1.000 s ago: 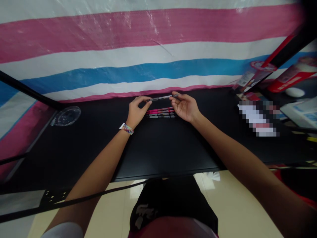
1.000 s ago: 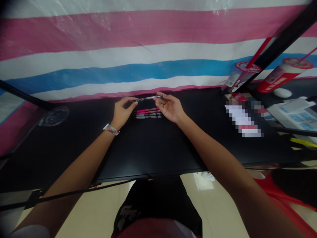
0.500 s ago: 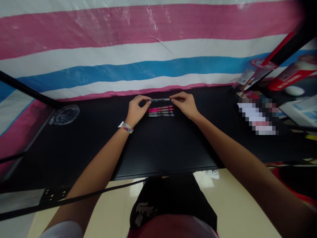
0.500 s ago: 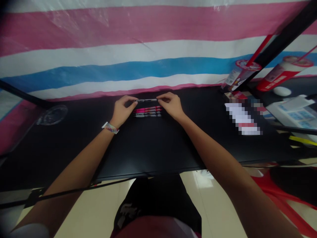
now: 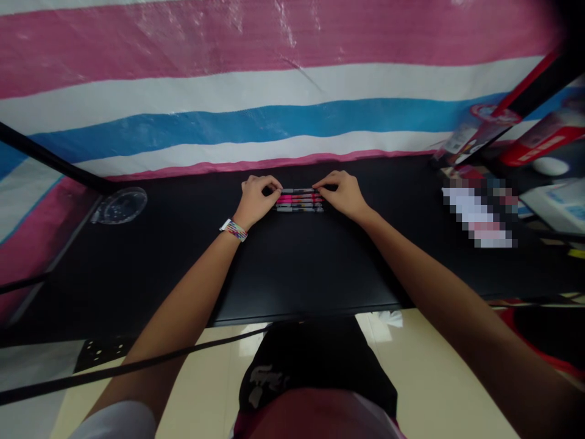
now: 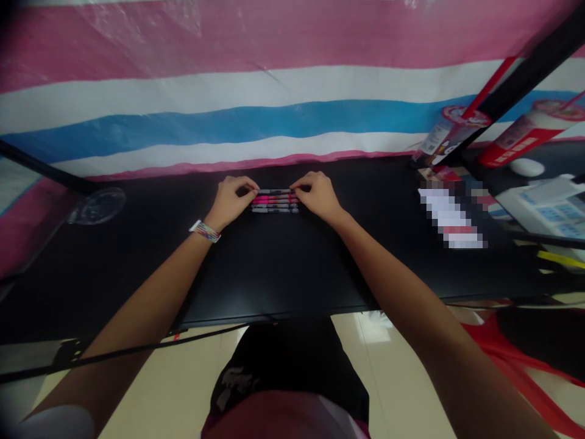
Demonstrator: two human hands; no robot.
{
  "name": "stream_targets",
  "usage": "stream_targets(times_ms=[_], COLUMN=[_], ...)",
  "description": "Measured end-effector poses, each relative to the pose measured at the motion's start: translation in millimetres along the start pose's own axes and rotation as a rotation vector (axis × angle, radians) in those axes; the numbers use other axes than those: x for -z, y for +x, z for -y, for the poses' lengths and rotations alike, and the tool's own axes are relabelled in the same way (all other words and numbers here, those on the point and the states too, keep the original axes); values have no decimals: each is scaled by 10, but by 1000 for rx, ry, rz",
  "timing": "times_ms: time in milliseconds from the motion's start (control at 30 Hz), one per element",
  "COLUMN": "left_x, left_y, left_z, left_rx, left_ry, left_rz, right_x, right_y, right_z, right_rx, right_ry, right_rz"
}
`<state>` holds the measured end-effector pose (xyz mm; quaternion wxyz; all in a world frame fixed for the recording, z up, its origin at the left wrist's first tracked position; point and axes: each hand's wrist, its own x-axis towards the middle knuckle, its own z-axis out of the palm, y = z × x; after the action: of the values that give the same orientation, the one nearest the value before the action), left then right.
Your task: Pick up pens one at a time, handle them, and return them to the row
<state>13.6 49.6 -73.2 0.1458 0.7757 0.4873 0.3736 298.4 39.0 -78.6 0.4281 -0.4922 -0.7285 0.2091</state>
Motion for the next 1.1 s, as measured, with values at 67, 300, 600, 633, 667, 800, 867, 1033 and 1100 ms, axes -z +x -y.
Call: stream_targets(times_ms=[67, 300, 600, 633, 667, 800, 867, 1033, 1100], left_x=[-22, -34, -207, -222, -231, -205, -168, -96, -78], left_y=[4, -19, -76, -69, -67, -176, -317, -727, -818], left_z=[20, 75, -305, -327, -339, -380, -437, -624, -646], left_rx=[-1, 62, 186, 182, 183, 199, 206, 237, 218], left_ry=[24, -165, -507, -517, -525, -570, -600, -688, -709], left_rz=[-8, -95, -47, -37, -35, -49, -49, -64, -83], right_x=[3, -50, -458, -468, -468, -416, -388, -340, -310], right_y=[-2, -72, -85, -76, -74, -167, -280, -590, -675], right_z=[8, 39, 160, 171, 181, 274, 369, 606, 653], right_rx=[-9, -103, -297, -309, -323, -376, -376, -344, -307], right_ry=[9, 130, 329, 347, 367, 461, 509, 543, 503], right_rz=[0, -143, -257, -256, -255, -243, -228, -171, -164])
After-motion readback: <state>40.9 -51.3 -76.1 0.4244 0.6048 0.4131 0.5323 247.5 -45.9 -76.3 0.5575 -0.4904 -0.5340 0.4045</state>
